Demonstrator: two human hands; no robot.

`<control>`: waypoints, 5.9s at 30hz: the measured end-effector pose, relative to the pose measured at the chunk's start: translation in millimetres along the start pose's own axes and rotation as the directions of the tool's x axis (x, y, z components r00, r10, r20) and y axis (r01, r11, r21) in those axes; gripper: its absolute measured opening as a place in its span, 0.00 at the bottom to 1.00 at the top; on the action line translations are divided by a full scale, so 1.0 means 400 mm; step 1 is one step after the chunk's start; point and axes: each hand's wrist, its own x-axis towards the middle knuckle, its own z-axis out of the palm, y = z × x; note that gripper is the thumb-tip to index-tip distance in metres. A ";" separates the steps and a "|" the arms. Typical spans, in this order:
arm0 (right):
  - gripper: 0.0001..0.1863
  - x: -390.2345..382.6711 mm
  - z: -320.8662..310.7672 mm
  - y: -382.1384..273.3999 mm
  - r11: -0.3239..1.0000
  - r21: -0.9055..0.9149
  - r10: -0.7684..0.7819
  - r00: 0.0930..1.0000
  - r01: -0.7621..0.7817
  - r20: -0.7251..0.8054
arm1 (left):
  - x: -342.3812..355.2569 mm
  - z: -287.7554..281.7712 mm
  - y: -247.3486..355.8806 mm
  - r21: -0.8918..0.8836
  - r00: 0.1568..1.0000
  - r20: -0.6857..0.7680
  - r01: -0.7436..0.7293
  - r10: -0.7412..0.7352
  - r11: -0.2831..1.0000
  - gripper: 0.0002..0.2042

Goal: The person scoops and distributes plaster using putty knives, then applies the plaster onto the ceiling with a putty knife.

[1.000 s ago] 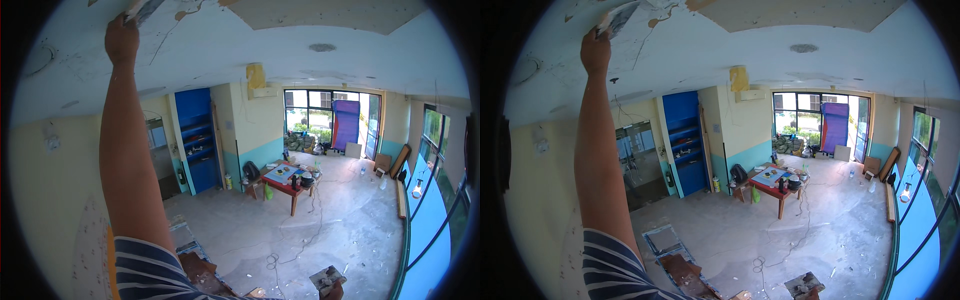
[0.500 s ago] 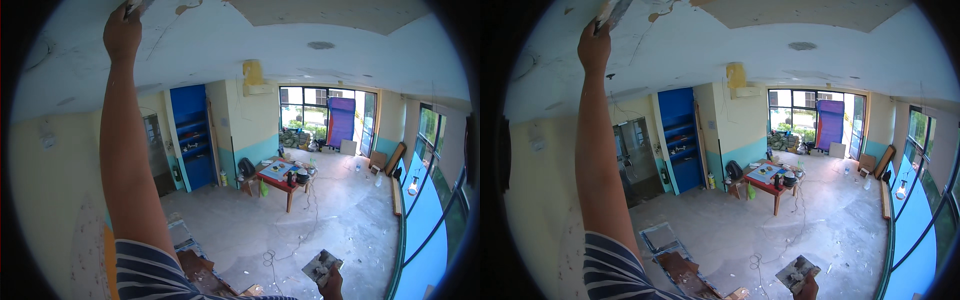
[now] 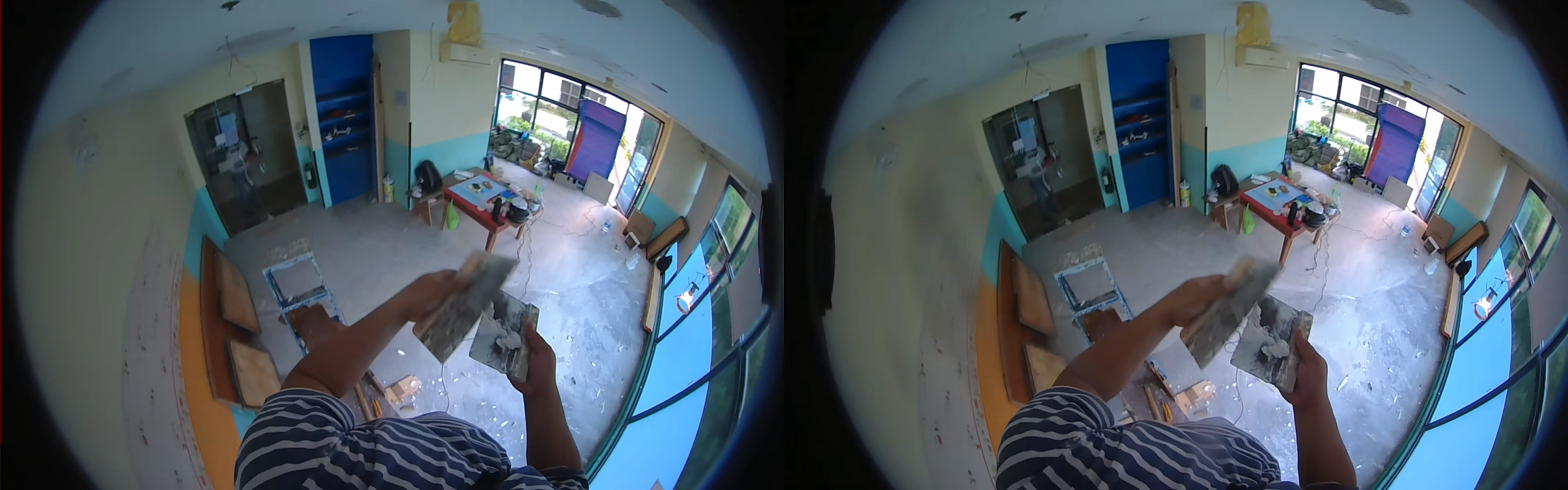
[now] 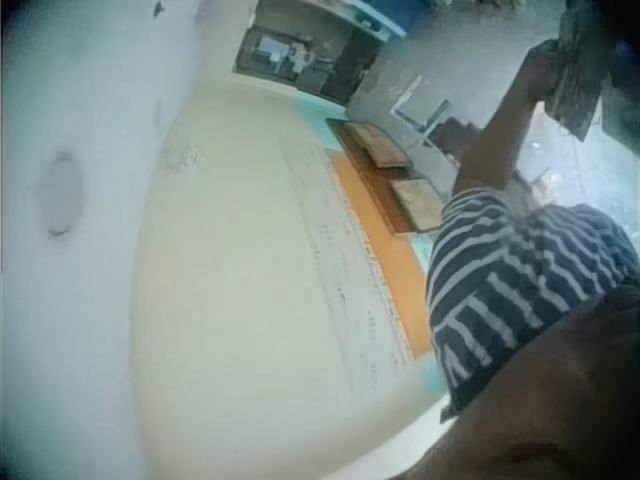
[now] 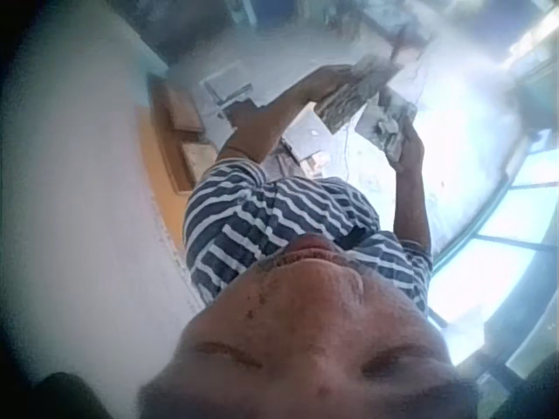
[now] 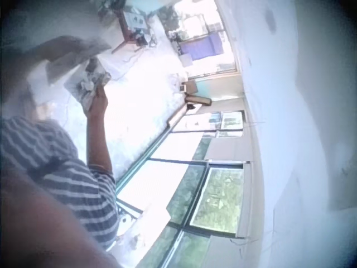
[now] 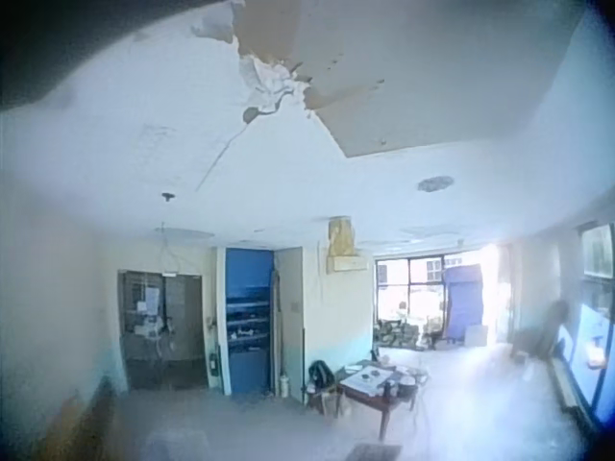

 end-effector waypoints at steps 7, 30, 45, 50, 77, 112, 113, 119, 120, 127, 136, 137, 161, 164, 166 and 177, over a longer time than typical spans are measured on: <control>0.23 0.055 0.013 0.026 0.999 -0.035 0.025 0.995 -0.029 -0.097 | -0.036 -0.038 -0.114 0.198 0.986 -0.003 0.163 -0.166 0.967 0.26; 0.28 0.145 0.085 0.021 0.616 -0.280 -0.788 0.583 0.736 -0.200 | -0.170 0.132 -0.033 0.829 0.563 0.156 -0.521 0.811 0.202 0.23; 0.18 0.096 0.027 0.087 0.005 -0.592 -0.847 0.318 0.806 0.426 | -0.055 0.154 -0.046 0.814 0.215 0.032 -0.573 0.976 0.100 0.24; 0.18 0.069 0.043 0.089 -0.211 -0.748 -0.789 0.343 0.629 0.510 | -0.021 0.131 0.008 0.851 0.065 0.061 -0.526 0.996 -0.018 0.21; 0.28 -0.339 -0.576 -0.011 0.490 -0.838 -0.817 0.462 0.241 -0.346 | 0.125 -0.241 1.140 0.077 0.044 -0.541 -0.992 0.840 0.102 0.15; 0.26 -0.790 -0.617 0.044 0.463 -0.879 -0.881 -0.046 0.117 -0.470 | 0.305 -0.178 1.412 -0.416 0.260 -0.471 -0.908 0.843 0.048 0.18; 0.26 -0.796 -0.624 0.048 0.461 -0.881 -0.882 -0.055 0.109 -0.468 | 0.277 -0.161 1.429 -0.410 0.239 -0.490 -0.912 0.838 0.020 0.18; 0.26 -0.800 -0.720 0.048 0.294 -0.953 -0.956 -0.037 -0.069 -0.292 | 0.241 -0.289 1.498 0.914 -0.268 -0.229 -0.391 0.936 0.112 0.11; 0.26 -0.804 -0.727 0.076 0.314 -0.946 -0.948 -0.077 -0.084 -0.308 | 0.243 -0.188 1.484 0.368 -0.026 -0.514 -0.909 0.857 0.193 0.14; 0.27 -0.768 -0.594 0.082 0.500 -0.844 -0.857 -0.029 0.193 -0.515 | 0.271 -0.202 1.402 -0.330 0.451 -0.525 -0.890 0.722 0.316 0.20; 0.28 -0.817 -0.937 0.068 -0.675 -0.589 -0.737 0.434 -0.444 0.518 | 0.192 -0.332 1.313 0.773 -0.336 -0.565 -0.536 0.753 0.340 0.28; 0.28 -0.812 -0.930 0.083 -0.523 -0.474 -0.847 0.492 -0.708 0.200 | 0.170 -0.343 1.321 0.815 -0.389 -0.524 -0.489 0.758 0.312 0.27; 0.27 -0.486 -0.488 0.002 0.632 -0.696 -0.771 0.363 0.341 -0.523 | -0.126 -0.490 1.275 0.958 -0.550 -0.170 0.102 0.818 0.267 0.21; 0.24 -0.399 -0.584 -0.003 0.593 -0.674 -0.803 0.378 0.440 -0.460 | -0.151 -0.488 1.244 0.938 -0.556 -0.267 0.039 0.787 0.345 0.23; 0.24 -0.328 -0.379 -0.014 0.698 -0.476 -0.714 0.566 0.535 -0.412 | -0.133 -0.496 1.178 0.947 -0.543 -0.278 -0.020 0.793 0.319 0.23; 0.23 0.028 -0.029 -0.043 0.994 -0.051 -0.104 0.986 0.098 -0.132 | 0.125 -0.214 0.135 -0.023 0.912 -0.258 -0.336 0.319 0.942 0.23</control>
